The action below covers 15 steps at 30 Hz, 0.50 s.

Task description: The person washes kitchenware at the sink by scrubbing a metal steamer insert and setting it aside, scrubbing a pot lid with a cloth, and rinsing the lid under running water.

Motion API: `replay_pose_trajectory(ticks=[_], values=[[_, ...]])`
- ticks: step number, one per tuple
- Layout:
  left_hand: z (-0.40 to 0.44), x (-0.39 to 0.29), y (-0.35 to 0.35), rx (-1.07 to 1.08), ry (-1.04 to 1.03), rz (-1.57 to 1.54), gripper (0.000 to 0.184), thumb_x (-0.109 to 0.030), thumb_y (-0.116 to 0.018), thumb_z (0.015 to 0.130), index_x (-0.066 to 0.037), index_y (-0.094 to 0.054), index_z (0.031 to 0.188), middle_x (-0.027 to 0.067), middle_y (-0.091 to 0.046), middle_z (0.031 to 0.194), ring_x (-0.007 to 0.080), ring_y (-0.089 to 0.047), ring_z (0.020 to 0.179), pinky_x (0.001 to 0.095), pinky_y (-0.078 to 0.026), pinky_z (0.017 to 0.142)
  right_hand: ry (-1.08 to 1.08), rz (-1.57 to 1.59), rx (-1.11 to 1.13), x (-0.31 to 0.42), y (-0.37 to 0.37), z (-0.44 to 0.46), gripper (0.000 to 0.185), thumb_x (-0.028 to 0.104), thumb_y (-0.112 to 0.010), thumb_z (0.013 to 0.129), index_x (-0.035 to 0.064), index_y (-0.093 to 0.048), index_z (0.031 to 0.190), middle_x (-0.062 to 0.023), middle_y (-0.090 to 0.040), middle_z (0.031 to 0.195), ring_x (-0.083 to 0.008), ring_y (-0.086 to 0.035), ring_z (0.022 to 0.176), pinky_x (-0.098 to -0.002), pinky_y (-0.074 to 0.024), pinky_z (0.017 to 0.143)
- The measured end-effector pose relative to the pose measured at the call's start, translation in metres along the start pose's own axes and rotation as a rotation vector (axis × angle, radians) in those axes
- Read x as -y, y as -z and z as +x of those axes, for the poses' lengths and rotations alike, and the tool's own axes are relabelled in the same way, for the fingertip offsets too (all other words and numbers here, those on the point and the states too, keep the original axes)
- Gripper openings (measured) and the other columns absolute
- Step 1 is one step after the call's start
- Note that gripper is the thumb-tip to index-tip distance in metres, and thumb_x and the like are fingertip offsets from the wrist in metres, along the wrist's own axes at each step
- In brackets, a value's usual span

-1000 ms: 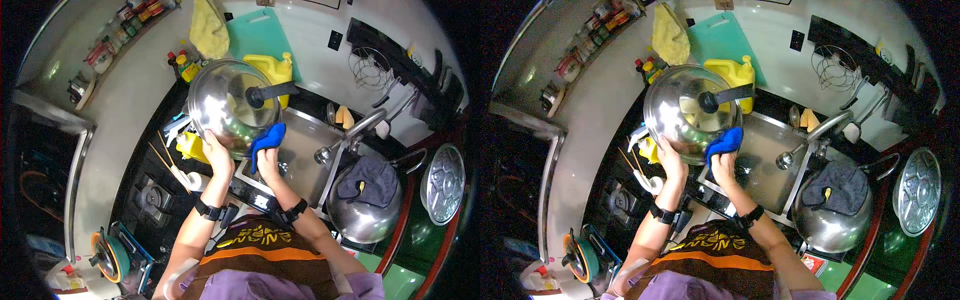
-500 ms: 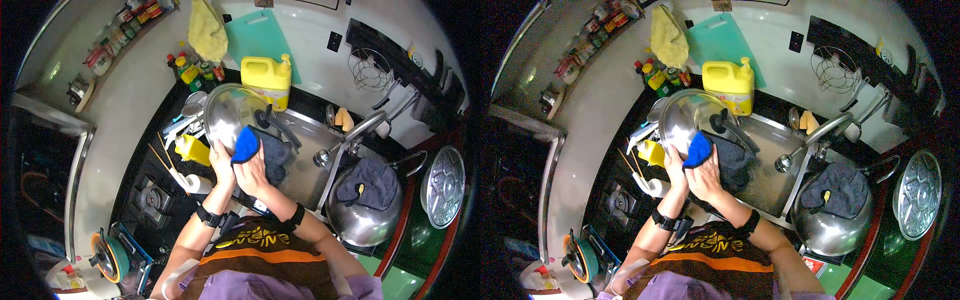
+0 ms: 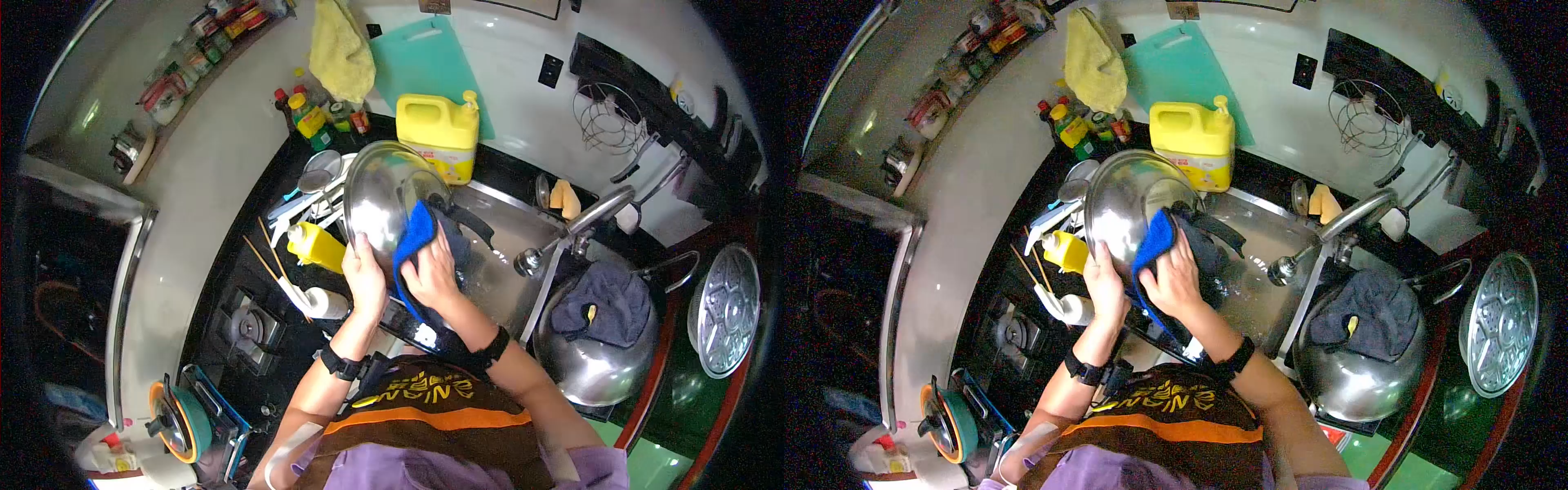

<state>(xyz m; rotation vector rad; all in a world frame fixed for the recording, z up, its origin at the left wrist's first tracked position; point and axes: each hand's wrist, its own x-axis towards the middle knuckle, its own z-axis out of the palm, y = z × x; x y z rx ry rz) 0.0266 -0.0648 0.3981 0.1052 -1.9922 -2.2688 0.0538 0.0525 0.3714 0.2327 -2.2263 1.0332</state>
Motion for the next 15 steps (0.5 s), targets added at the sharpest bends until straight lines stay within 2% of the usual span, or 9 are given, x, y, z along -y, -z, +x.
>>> replay_pose_trajectory(ticks=[2,4,5,7,8,9,11,13,15], values=[[0.003,-0.003,0.001,-0.016,0.055,-0.053,0.030,-0.026,-0.039,0.096,-0.001,-0.056,0.099,0.0014,-0.055,0.079,0.0084,-0.048,0.067,0.0228,-0.040,0.060,-0.009,-0.015,-0.006,-0.014,-0.002,-0.026,0.059,0.020,-0.053,0.077,-0.0087,-0.036,0.125,-0.0295,-0.034,0.132,-0.0467,-0.031,0.123,-0.0511,-0.0197,0.106],[0.004,-0.008,0.002,0.022,-0.006,-0.223,0.032,-0.030,-0.041,0.096,-0.003,-0.052,0.108,0.0055,-0.060,0.091,0.0139,-0.057,0.074,0.0286,-0.048,0.061,-0.092,0.025,-0.094,-0.020,0.004,-0.032,0.053,0.017,-0.048,0.080,-0.0072,-0.037,0.126,-0.0285,-0.034,0.133,-0.0460,-0.032,0.122,-0.0495,-0.0220,0.104],[0.005,-0.011,0.004,0.023,-0.006,-0.220,0.032,-0.030,-0.041,0.096,-0.003,-0.052,0.108,0.0055,-0.060,0.091,0.0139,-0.057,0.074,0.0286,-0.048,0.061,-0.123,0.043,-0.157,-0.030,0.004,-0.035,0.051,0.016,-0.046,0.081,-0.0067,-0.037,0.127,-0.0287,-0.033,0.133,-0.0457,-0.033,0.122,-0.0491,-0.0234,0.104],[0.004,-0.021,0.014,0.060,0.098,-0.331,0.033,-0.031,-0.042,0.095,-0.004,-0.049,0.112,0.0069,-0.060,0.096,0.0166,-0.059,0.078,0.0313,-0.050,0.065,-0.391,0.116,-0.154,-0.051,0.005,-0.041,0.046,0.013,-0.044,0.082,-0.0056,-0.041,0.125,-0.0282,-0.038,0.130,-0.0464,-0.036,0.118,-0.0475,-0.0281,0.101],[0.004,-0.030,0.019,0.097,0.152,-0.327,0.034,-0.032,-0.044,0.094,-0.004,-0.048,0.114,0.0073,-0.059,0.097,0.0177,-0.059,0.079,0.0328,-0.051,0.066,-0.490,0.025,0.111,-0.063,0.021,-0.038,0.042,0.012,-0.045,0.082,-0.0022,-0.046,0.121,-0.0248,-0.044,0.124,-0.0446,-0.042,0.112,-0.0454,-0.0334,0.097],[0.003,-0.042,0.020,0.096,0.210,-0.320,0.032,-0.027,-0.041,0.096,-0.001,-0.049,0.111,0.0072,-0.058,0.097,0.0172,-0.059,0.082,0.0306,-0.051,0.071,-0.698,0.203,0.092,-0.074,0.024,-0.031,0.038,0.013,-0.047,0.082,0.0013,-0.050,0.118,-0.0204,-0.050,0.119,-0.0414,-0.046,0.109,-0.0431,-0.0364,0.095],[0.012,-0.036,0.034,0.126,0.284,-0.248,0.031,-0.029,-0.042,0.095,-0.002,-0.051,0.108,0.0044,-0.059,0.090,0.0143,-0.058,0.079,0.0281,-0.051,0.066,-0.463,0.248,0.128,-0.089,0.039,-0.002,0.040,0.015,-0.051,0.080,0.0040,-0.050,0.118,-0.0195,-0.050,0.119,-0.0377,-0.046,0.112,-0.0417,-0.0368,0.095],[0.021,-0.036,0.044,0.200,0.328,-0.154,0.030,-0.031,-0.044,0.094,-0.003,-0.052,0.105,0.0028,-0.059,0.087,0.0124,-0.057,0.075,0.0264,-0.050,0.064,-0.066,0.255,0.059,-0.079,0.053,0.027,0.037,0.015,-0.053,0.078,0.0015,-0.053,0.113,-0.0206,-0.051,0.119,-0.0371,-0.044,0.116,-0.0421,-0.0352,0.098],[0.034,-0.028,0.057,0.269,0.373,-0.064,0.030,-0.032,-0.045,0.094,-0.004,-0.054,0.102,0.0013,-0.058,0.084,0.0105,-0.056,0.072,0.0247,-0.049,0.061,-0.288,0.854,0.104,-0.100,0.027,0.023,0.041,0.015,-0.056,0.074,0.0010,-0.053,0.113,-0.0205,-0.048,0.123,-0.0353,-0.041,0.120,-0.0441,-0.0314,0.101]])
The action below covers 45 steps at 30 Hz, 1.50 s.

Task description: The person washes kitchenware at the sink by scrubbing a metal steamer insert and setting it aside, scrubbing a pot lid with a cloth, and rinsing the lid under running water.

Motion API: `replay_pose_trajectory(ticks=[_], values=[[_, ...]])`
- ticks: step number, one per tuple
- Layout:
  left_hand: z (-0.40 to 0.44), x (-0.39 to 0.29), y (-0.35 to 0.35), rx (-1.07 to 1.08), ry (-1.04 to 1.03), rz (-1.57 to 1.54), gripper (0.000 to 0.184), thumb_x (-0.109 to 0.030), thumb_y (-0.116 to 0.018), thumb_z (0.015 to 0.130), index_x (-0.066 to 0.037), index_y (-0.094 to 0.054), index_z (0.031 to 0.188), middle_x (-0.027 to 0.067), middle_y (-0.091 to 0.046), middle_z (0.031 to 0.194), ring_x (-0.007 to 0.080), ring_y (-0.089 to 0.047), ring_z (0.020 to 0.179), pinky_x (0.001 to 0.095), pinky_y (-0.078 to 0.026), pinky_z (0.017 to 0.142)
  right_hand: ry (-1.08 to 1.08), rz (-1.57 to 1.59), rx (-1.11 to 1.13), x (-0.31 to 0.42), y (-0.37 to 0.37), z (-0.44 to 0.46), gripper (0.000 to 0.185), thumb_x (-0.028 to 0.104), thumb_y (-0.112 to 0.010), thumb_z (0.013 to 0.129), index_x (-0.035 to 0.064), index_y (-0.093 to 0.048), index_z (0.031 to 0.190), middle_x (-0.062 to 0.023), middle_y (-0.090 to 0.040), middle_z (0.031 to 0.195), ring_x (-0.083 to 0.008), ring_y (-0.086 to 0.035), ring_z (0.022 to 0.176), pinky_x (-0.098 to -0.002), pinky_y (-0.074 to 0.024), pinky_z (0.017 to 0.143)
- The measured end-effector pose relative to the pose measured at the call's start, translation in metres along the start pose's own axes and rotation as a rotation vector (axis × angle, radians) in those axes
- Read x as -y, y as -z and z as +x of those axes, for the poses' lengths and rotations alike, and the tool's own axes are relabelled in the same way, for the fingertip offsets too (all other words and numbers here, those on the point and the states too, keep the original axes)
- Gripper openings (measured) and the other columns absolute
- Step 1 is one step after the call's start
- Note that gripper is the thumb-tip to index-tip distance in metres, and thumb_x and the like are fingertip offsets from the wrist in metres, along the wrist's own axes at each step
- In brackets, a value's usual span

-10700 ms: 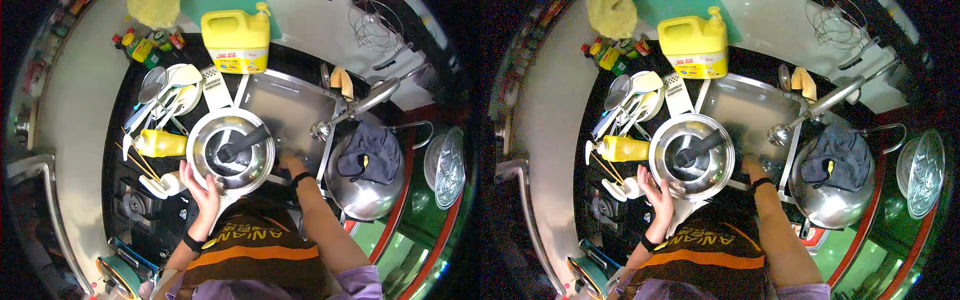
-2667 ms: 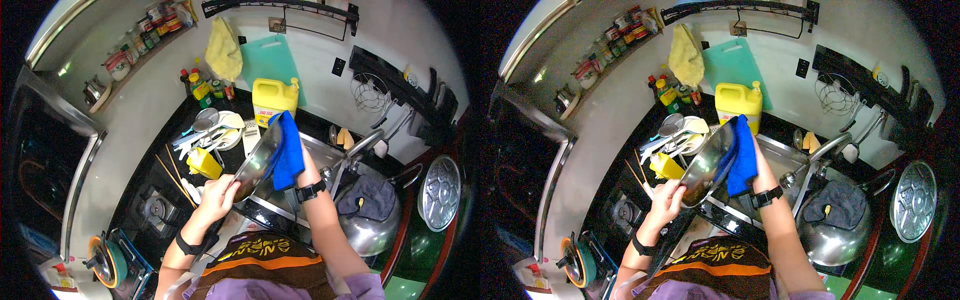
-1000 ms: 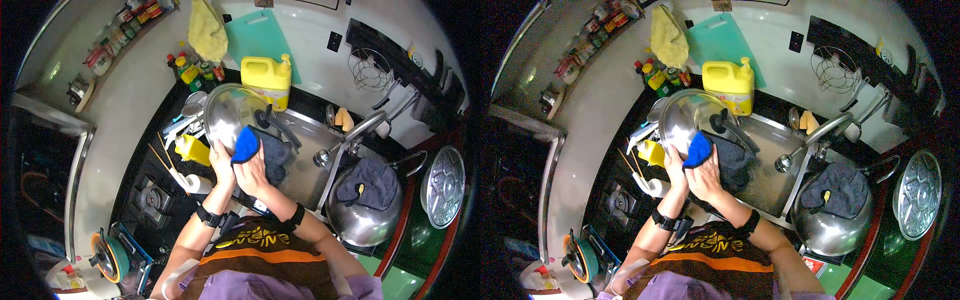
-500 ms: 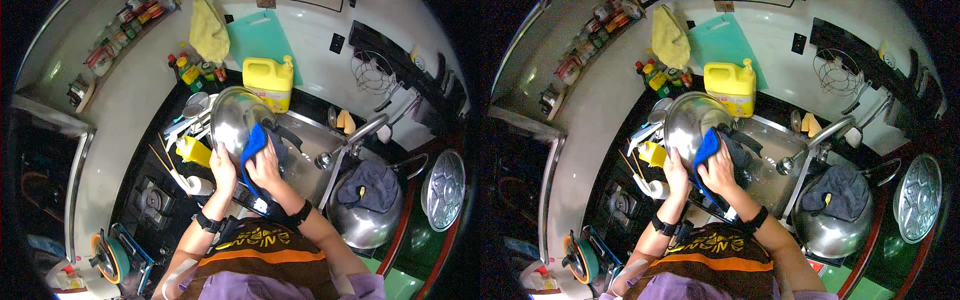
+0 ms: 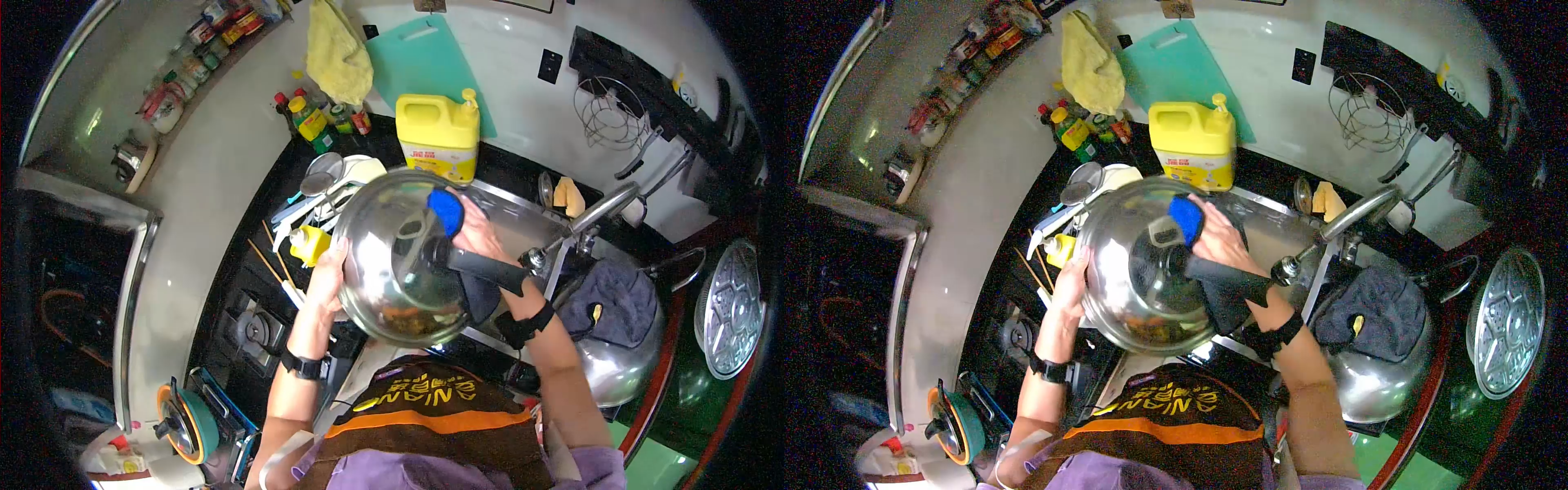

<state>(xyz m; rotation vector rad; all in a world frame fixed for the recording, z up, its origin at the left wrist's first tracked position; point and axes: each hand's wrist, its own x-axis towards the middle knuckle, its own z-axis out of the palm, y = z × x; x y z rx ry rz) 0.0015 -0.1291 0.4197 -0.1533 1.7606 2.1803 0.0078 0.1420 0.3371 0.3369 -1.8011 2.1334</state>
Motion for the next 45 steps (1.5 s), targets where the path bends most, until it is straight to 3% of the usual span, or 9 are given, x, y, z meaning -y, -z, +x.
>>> replay_pose_trajectory(ticks=[3,16,21,28,30,32,34,41,45], values=[[0.017,0.003,0.009,0.036,0.106,0.155,0.027,-0.033,-0.049,0.092,-0.007,-0.059,0.092,-0.0039,-0.055,0.077,0.0047,-0.049,0.062,0.0194,-0.041,0.054,0.465,-1.109,0.500,0.050,-0.014,-0.005,0.043,0.018,-0.057,0.068,0.0006,-0.057,0.107,-0.0183,-0.043,0.131,-0.0291,-0.032,0.129,-0.0466,-0.0245,0.106],[-0.002,0.000,-0.011,0.095,0.024,0.317,0.029,-0.031,-0.048,0.093,-0.005,-0.060,0.088,-0.0034,-0.056,0.073,0.0048,-0.047,0.061,0.0202,-0.039,0.057,-0.021,-0.740,-0.116,-0.014,0.035,0.002,0.036,0.016,-0.037,0.089,-0.0039,-0.045,0.118,-0.0242,-0.048,0.120,-0.0390,-0.044,0.114,-0.0398,-0.0333,0.098],[0.011,0.008,0.015,0.067,-0.148,0.108,0.029,-0.032,-0.047,0.093,-0.005,-0.058,0.088,-0.0007,-0.057,0.073,0.0075,-0.052,0.062,0.0216,-0.043,0.058,-0.351,0.032,-0.391,-0.044,0.049,-0.036,0.025,0.020,-0.047,0.092,-0.0007,-0.053,0.079,0.0016,-0.052,0.066,-0.0091,-0.048,0.060,-0.0263,-0.0404,0.056],[0.032,0.002,0.019,-0.163,-0.172,0.531,0.033,-0.029,-0.055,0.089,0.001,-0.054,0.105,0.0073,-0.056,0.097,0.0148,-0.053,0.089,0.0275,-0.043,0.078,-0.284,-0.113,-0.454,-0.054,0.060,-0.024,0.027,0.020,-0.048,0.091,0.0017,-0.053,0.071,0.0043,-0.044,0.065,-0.0067,-0.039,0.062,-0.0269,-0.0351,0.055],[0.015,-0.007,-0.006,-0.387,-1.010,1.117,0.045,-0.027,-0.066,0.079,0.001,-0.051,0.111,0.0175,-0.051,0.109,0.0276,-0.047,0.107,0.0352,-0.038,0.092,-0.289,-0.144,-0.475,-0.019,0.053,-0.013,0.024,0.018,-0.048,0.090,0.0005,-0.058,0.076,0.0020,-0.050,0.068,-0.0082,-0.043,0.064,-0.0272,-0.0380,0.059],[-0.008,-0.017,-0.038,0.076,-0.959,0.916,0.059,-0.024,-0.072,0.068,-0.001,-0.048,0.116,0.0223,-0.044,0.119,0.0377,-0.037,0.118,0.0417,-0.032,0.100,-0.293,-0.237,-0.455,-0.011,0.057,-0.004,0.022,0.017,-0.049,0.088,-0.0001,-0.060,0.081,-0.0004,-0.054,0.069,-0.0094,-0.046,0.065,-0.0280,-0.0398,0.061],[-0.025,-0.025,-0.076,0.483,-1.064,1.267,0.060,-0.023,-0.072,0.065,-0.003,-0.049,0.117,0.0168,-0.047,0.118,0.0364,-0.039,0.116,0.0438,-0.033,0.099,-0.340,-0.298,-0.376,-0.012,0.056,0.003,0.020,0.016,-0.049,0.086,-0.0005,-0.060,0.080,-0.0009,-0.054,0.068,-0.0101,-0.045,0.066,-0.0294,-0.0398,0.062],[0.007,-0.005,-0.088,0.499,-1.244,1.530,0.015,-0.024,-0.062,0.073,-0.012,-0.055,0.080,0.0041,-0.049,0.084,0.0232,-0.051,0.080,0.0330,-0.047,0.058,-0.436,-0.229,-0.149,0.014,0.057,0.007,0.018,0.015,-0.050,0.086,0.0010,-0.060,0.082,0.0048,-0.052,0.072,-0.0062,-0.043,0.064,-0.0237,-0.0371,0.058],[0.023,-0.007,-0.081,0.261,-1.288,1.443,0.014,-0.020,-0.062,0.073,-0.011,-0.054,0.080,0.0069,-0.050,0.083,0.0264,-0.051,0.078,0.0356,-0.046,0.060,-0.494,-0.200,-0.154,0.025,0.061,0.002,0.017,0.014,-0.051,0.085,0.0005,-0.061,0.085,0.0034,-0.055,0.073,-0.0060,-0.047,0.065,-0.0234,-0.0398,0.059]])
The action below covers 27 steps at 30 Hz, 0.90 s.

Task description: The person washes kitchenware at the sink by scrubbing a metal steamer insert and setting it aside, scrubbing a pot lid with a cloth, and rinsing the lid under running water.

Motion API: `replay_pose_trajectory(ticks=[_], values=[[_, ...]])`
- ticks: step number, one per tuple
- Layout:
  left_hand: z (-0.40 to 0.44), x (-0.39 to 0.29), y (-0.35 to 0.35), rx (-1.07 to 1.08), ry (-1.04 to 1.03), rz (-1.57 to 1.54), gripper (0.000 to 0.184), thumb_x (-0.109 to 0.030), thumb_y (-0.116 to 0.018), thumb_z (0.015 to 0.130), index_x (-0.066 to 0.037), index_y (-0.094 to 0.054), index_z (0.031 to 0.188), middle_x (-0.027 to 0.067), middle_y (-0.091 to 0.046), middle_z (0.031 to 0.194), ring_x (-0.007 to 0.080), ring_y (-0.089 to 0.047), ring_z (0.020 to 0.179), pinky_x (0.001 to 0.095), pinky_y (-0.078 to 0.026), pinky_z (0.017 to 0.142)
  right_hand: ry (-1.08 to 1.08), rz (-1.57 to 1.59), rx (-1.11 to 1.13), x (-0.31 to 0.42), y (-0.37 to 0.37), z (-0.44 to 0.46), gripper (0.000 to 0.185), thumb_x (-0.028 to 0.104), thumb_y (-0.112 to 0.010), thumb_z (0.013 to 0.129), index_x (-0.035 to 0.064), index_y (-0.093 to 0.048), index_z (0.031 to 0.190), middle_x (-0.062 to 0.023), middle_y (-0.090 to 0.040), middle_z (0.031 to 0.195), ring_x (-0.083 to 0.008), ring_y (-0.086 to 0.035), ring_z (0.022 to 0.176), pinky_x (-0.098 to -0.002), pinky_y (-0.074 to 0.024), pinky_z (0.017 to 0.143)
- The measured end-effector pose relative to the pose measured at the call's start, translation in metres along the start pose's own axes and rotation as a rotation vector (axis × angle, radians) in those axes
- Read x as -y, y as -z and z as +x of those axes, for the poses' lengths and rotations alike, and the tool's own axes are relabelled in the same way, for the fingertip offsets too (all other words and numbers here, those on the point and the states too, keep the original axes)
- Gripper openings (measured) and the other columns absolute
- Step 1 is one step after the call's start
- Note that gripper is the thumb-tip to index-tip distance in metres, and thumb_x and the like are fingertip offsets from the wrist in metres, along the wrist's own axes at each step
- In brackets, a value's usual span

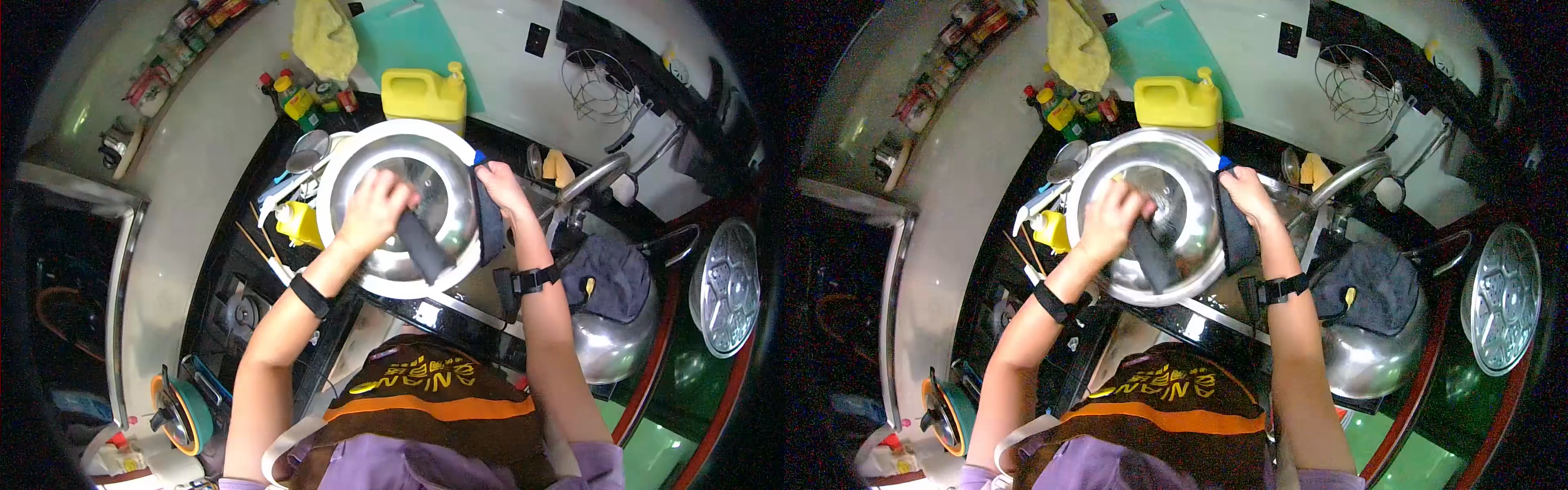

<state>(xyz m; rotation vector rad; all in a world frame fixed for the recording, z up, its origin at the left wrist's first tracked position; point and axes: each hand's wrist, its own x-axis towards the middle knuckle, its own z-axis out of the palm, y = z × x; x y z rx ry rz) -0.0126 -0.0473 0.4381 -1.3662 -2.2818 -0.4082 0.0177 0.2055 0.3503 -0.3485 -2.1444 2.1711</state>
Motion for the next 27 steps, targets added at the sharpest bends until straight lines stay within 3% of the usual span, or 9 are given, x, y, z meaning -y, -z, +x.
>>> replay_pose_trajectory(ticks=[5,11,12,13,15,16,19,23,27], values=[[0.025,0.022,-0.013,-0.399,0.260,0.031,0.012,-0.018,-0.063,0.078,-0.010,-0.055,0.080,0.0082,-0.050,0.079,0.0286,-0.050,0.074,0.0392,-0.042,0.062,0.017,0.026,-0.270,-0.022,-0.030,-0.020,0.017,0.016,-0.054,0.081,0.0006,-0.058,0.074,0.0033,-0.051,0.064,-0.0066,-0.045,0.057,-0.0272,-0.0380,0.050],[0.028,0.019,-0.022,-0.431,0.483,-0.216,0.011,-0.011,-0.061,0.079,-0.006,-0.054,0.085,0.0114,-0.051,0.082,0.0316,-0.050,0.078,0.0389,-0.040,0.072,0.319,-0.031,-0.700,-0.001,-0.080,-0.084,0.014,0.011,-0.051,0.078,-0.0013,-0.055,0.085,-0.0040,-0.050,0.063,-0.0128,-0.046,0.057,-0.0312,-0.0409,0.054],[0.024,0.020,-0.022,-0.334,0.483,-0.332,0.018,-0.013,-0.063,0.078,-0.005,-0.054,0.092,0.0130,-0.053,0.090,0.0310,-0.051,0.087,0.0381,-0.040,0.079,0.399,0.014,-0.715,0.011,-0.080,-0.090,0.015,0.008,-0.053,0.076,-0.0003,-0.056,0.089,-0.0101,-0.055,0.067,-0.0211,-0.053,0.061,-0.0355,-0.0438,0.059],[0.019,0.021,-0.020,-0.234,0.481,-0.451,0.027,-0.014,-0.065,0.077,-0.005,-0.053,0.099,0.0147,-0.055,0.099,0.0305,-0.052,0.096,0.0373,-0.040,0.087,0.397,0.011,-0.717,0.014,-0.079,-0.097,0.015,0.008,-0.053,0.076,-0.0003,-0.056,0.089,-0.0101,-0.055,0.067,-0.0211,-0.053,0.061,-0.0355,-0.0438,0.059],[-0.003,0.002,0.033,0.272,0.386,-0.519,0.085,-0.016,-0.073,0.068,-0.008,-0.025,0.139,0.0182,-0.019,0.144,0.0265,-0.017,0.135,0.0346,-0.016,0.109,0.586,-0.346,-0.718,0.018,-0.071,-0.106,0.017,0.005,-0.055,0.075,0.0003,-0.057,0.091,-0.0169,-0.057,0.073,-0.0321,-0.057,0.067,-0.0401,-0.0451,0.061],[-0.013,0.008,0.036,0.240,0.389,-0.776,0.087,-0.019,-0.072,0.068,-0.006,-0.024,0.139,0.0176,-0.020,0.145,0.0266,-0.017,0.135,0.0348,-0.015,0.109,0.785,-0.503,-0.710,0.021,-0.068,-0.106,0.020,0.004,-0.057,0.073,0.0013,-0.057,0.092,-0.0192,-0.059,0.080,-0.0383,-0.057,0.071,-0.0436,-0.0452,0.063],[-0.019,0.002,0.050,0.113,0.660,-1.425,0.081,-0.030,-0.065,0.073,-0.002,-0.026,0.139,0.0150,-0.027,0.143,0.0248,-0.019,0.134,0.0354,-0.011,0.109,0.835,-0.681,-0.543,0.018,-0.079,-0.120,0.026,0.005,-0.061,0.068,0.0019,-0.059,0.093,-0.0176,-0.060,0.081,-0.0371,-0.058,0.067,-0.0423,-0.0466,0.062],[-0.026,0.011,0.040,0.145,0.849,-1.315,0.073,-0.060,-0.040,0.085,-0.005,-0.039,0.133,0.0139,-0.044,0.132,0.0236,-0.033,0.128,0.0392,-0.013,0.107,1.061,-0.678,-0.338,0.005,-0.092,-0.119,0.039,0.009,-0.067,0.061,-0.0056,-0.054,0.094,-0.0227,-0.057,0.084,-0.0361,-0.059,0.073,-0.0417,-0.0487,0.067],[-0.034,0.009,0.039,0.346,1.018,-1.506,0.076,-0.065,-0.036,0.084,-0.003,-0.041,0.128,0.0153,-0.054,0.121,0.0285,-0.047,0.116,0.0436,-0.027,0.103,1.153,-0.737,-0.164,-0.011,-0.084,-0.117,0.024,0.011,-0.062,0.063,-0.0054,-0.055,0.079,-0.0217,-0.058,0.081,-0.0343,-0.059,0.071,-0.0385,-0.0504,0.064]])
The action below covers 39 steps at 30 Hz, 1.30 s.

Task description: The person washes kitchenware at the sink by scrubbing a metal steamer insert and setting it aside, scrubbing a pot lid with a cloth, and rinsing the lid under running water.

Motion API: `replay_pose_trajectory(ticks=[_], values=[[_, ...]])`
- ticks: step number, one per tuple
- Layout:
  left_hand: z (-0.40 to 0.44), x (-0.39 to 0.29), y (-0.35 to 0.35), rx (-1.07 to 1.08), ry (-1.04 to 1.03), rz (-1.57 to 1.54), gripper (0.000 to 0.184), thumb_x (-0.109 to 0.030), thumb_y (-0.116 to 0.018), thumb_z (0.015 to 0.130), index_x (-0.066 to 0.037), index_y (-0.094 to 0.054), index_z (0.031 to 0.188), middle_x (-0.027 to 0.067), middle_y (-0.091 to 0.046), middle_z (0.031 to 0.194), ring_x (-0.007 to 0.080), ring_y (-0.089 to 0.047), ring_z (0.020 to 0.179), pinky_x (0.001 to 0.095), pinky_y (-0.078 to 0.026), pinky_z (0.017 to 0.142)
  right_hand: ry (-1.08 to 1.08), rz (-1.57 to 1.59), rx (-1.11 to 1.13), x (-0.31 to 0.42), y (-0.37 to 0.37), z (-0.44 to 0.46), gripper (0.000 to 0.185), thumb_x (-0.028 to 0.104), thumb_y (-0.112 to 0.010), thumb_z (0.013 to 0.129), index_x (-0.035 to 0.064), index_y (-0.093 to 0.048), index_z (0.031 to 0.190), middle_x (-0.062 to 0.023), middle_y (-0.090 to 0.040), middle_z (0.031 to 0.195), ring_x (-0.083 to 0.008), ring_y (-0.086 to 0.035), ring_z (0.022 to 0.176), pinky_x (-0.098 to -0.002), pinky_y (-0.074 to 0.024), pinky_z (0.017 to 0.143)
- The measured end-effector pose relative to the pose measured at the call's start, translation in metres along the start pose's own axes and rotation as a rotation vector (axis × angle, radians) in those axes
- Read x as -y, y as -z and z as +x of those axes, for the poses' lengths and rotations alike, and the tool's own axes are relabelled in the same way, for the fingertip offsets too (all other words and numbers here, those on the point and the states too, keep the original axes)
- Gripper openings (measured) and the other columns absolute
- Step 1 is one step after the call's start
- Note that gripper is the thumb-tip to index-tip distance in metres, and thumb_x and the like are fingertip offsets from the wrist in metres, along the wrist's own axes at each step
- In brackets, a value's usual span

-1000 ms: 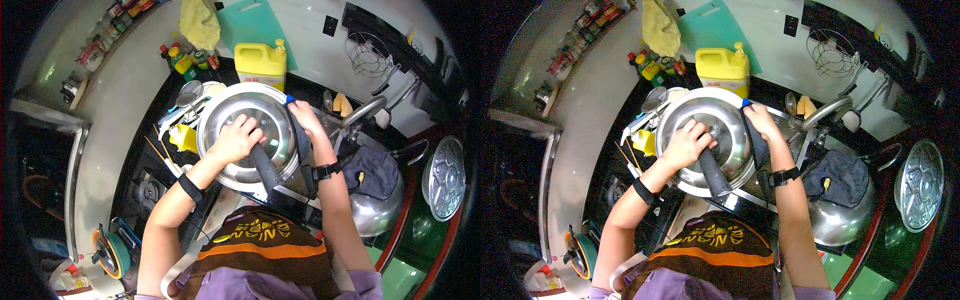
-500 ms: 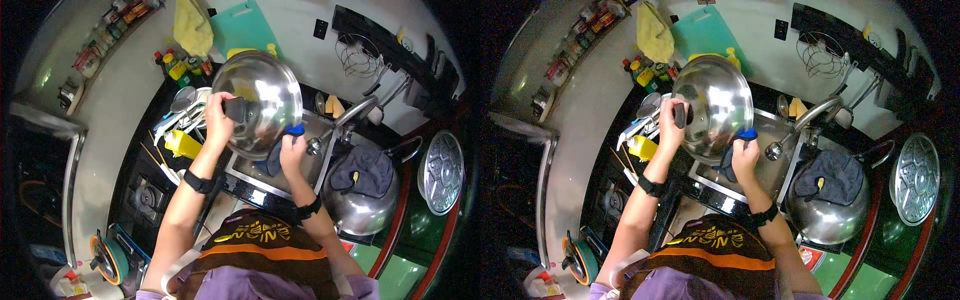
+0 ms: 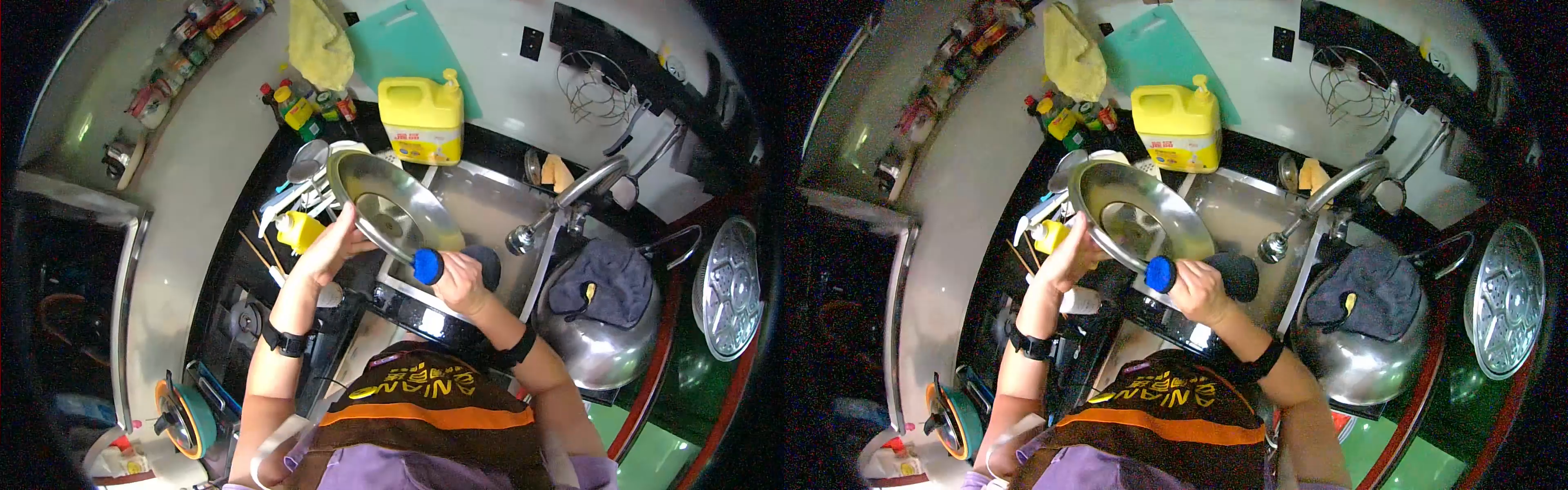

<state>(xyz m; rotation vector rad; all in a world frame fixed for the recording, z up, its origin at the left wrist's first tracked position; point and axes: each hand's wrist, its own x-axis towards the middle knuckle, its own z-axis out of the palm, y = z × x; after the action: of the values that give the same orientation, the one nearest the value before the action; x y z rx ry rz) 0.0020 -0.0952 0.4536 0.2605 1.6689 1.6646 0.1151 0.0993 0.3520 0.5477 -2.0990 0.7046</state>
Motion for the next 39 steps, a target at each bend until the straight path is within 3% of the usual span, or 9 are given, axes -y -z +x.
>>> replay_pose_trajectory(ticks=[5,9,14,23,28,30,33,34,39], values=[[0.011,0.053,0.014,-0.215,0.302,-0.493,0.039,-0.012,-0.041,0.071,0.008,-0.048,0.104,0.0219,-0.060,0.096,0.0345,-0.062,0.085,0.0444,-0.054,0.078,0.075,0.072,0.126,-0.015,-0.002,-0.019,0.014,0.011,-0.061,0.065,-0.0007,-0.056,0.068,-0.0151,-0.059,0.080,-0.0282,-0.061,0.071,-0.0358,-0.0515,0.062],[-0.003,0.098,0.011,-0.321,0.269,-0.562,0.037,-0.009,-0.044,0.071,0.007,-0.047,0.104,0.0182,-0.060,0.087,0.0272,-0.063,0.073,0.0375,-0.056,0.063,0.116,0.118,0.175,-0.014,0.010,-0.040,0.022,0.013,-0.066,0.065,-0.0027,-0.059,0.080,-0.0136,-0.062,0.081,-0.0277,-0.063,0.078,-0.0369,-0.0528,0.068],[-0.030,0.063,-0.018,-0.676,0.177,0.057,0.026,-0.013,-0.051,0.077,0.002,-0.052,0.098,0.0072,-0.054,0.067,0.0139,-0.054,0.055,0.0322,-0.045,0.044,-0.970,0.030,0.093,-0.068,0.017,-0.089,0.015,0.010,-0.047,0.081,-0.0017,-0.056,0.082,-0.0219,-0.060,0.079,-0.0360,-0.058,0.074,-0.0402,-0.0447,0.069],[-0.005,0.116,-0.025,-0.670,-0.061,-0.049,0.028,-0.001,-0.049,0.081,0.004,-0.049,0.109,0.0093,-0.060,0.095,0.0184,-0.057,0.085,0.0309,-0.045,0.077,-1.218,0.972,-0.517,-0.051,0.047,0.034,0.020,0.024,-0.045,0.094,0.0085,-0.057,0.097,0.0047,-0.038,0.059,-0.0039,-0.036,0.051,-0.0187,-0.0283,0.047],[-0.006,0.132,-0.032,-0.414,-0.072,-0.322,0.038,0.004,-0.046,0.077,0.003,-0.047,0.115,0.0122,-0.057,0.106,0.0213,-0.056,0.096,0.0303,-0.045,0.083,-0.819,0.414,0.204,-0.125,-0.039,-0.010,0.027,0.025,-0.049,0.089,0.0011,-0.056,0.100,-0.0174,-0.055,0.104,-0.0299,-0.052,0.096,-0.0401,-0.0401,0.084],[-0.009,0.114,-0.048,-0.282,-0.126,-0.338,0.052,0.010,-0.042,0.070,0.004,-0.045,0.122,0.0121,-0.054,0.118,0.0207,-0.050,0.110,0.0306,-0.038,0.093,-0.365,-0.034,0.354,-0.104,-0.038,-0.011,0.038,0.025,-0.053,0.083,0.0026,-0.053,0.113,-0.0225,-0.020,0.143,-0.0403,-0.024,0.129,-0.0484,-0.0231,0.104],[-0.009,0.100,-0.053,-0.321,-0.011,-0.275,0.051,0.010,-0.043,0.070,0.003,-0.047,0.121,0.0098,-0.054,0.114,0.0180,-0.052,0.104,0.0289,-0.041,0.088,-0.347,-0.129,0.424,-0.074,-0.059,-0.026,0.050,0.025,-0.057,0.079,0.0027,-0.047,0.123,-0.0228,-0.017,0.144,-0.0464,-0.016,0.130,-0.0589,-0.0160,0.103],[-0.004,0.103,-0.053,-0.339,-0.006,-0.236,0.048,0.009,-0.043,0.071,0.003,-0.048,0.118,0.0077,-0.056,0.108,0.0160,-0.053,0.097,0.0277,-0.043,0.084,-0.399,-0.019,0.418,-0.050,-0.057,-0.019,0.027,0.018,-0.055,0.077,0.0038,-0.063,0.099,-0.0235,-0.015,0.144,-0.0456,-0.017,0.130,-0.0547,-0.0156,0.105],[0.015,0.138,-0.039,-0.257,-0.012,-0.179,0.031,0.004,-0.050,0.074,0.001,-0.052,0.104,0.0030,-0.057,0.088,0.0134,-0.053,0.077,0.0274,-0.044,0.069,-0.266,0.101,0.509,-0.032,-0.065,-0.019,0.054,0.017,-0.055,0.076,0.0074,-0.045,0.128,-0.0207,-0.011,0.146,-0.0406,-0.012,0.134,-0.0535,-0.0103,0.107]])
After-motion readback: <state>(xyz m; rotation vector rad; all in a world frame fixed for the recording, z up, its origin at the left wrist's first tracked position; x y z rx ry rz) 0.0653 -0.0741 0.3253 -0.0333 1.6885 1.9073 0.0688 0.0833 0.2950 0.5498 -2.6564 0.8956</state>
